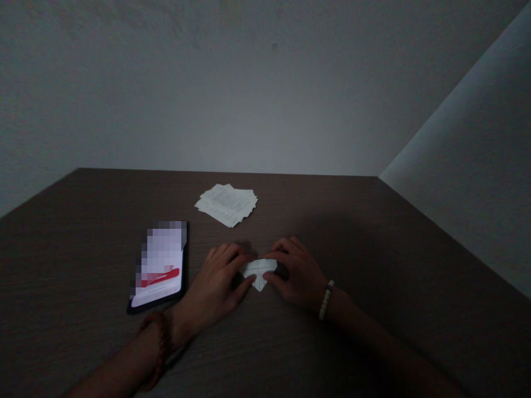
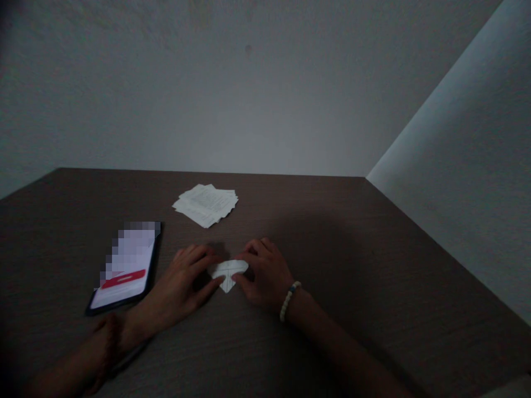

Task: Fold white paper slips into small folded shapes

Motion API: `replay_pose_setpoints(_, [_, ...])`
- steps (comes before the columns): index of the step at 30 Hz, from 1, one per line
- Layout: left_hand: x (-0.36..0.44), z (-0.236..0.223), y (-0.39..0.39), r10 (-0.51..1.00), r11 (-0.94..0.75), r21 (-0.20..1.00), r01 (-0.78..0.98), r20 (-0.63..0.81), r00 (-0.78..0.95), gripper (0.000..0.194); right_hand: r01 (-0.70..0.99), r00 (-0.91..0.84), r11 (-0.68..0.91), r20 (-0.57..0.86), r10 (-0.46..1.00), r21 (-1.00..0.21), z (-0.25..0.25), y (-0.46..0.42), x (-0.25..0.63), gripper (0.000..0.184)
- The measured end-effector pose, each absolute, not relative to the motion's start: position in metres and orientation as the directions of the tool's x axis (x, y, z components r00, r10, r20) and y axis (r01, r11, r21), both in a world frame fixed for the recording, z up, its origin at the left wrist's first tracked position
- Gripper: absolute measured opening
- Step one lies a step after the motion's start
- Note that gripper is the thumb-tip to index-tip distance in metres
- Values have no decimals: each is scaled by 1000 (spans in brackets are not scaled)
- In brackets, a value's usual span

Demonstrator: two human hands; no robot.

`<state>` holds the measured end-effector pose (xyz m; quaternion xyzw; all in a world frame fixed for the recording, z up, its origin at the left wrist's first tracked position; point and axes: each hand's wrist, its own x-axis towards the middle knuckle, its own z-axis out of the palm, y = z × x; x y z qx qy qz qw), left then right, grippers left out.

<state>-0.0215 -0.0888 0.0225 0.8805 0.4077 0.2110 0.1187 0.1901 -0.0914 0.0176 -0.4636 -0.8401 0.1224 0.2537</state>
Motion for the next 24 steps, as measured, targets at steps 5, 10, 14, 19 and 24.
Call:
replay_pose_setpoints(5, [-24, 21, -87, 780, -620, 468, 630, 286, 556, 15, 686, -421, 534, 330, 845, -494, 15, -90, 189, 21])
replay_pose_setpoints(10, [-25, 18, -85, 791, -600, 524, 605, 277, 545, 11, 667, -439, 541, 318, 841, -512, 11, -87, 189, 13])
replay_pose_setpoints(14, [-25, 17, -84, 772, -626, 505, 594, 297, 561, 15, 655, -455, 559, 326, 829, -508, 8, -86, 189, 14])
replay_pose_setpoints(19, [-24, 16, -81, 771, -634, 468, 616, 314, 555, 11, 661, -466, 566, 321, 824, -494, 6, -85, 187, 6])
replay_pose_setpoints(24, [-24, 13, -80, 770, -636, 451, 626, 312, 557, 11, 668, -465, 564, 321, 825, -486, 6, -82, 185, 5])
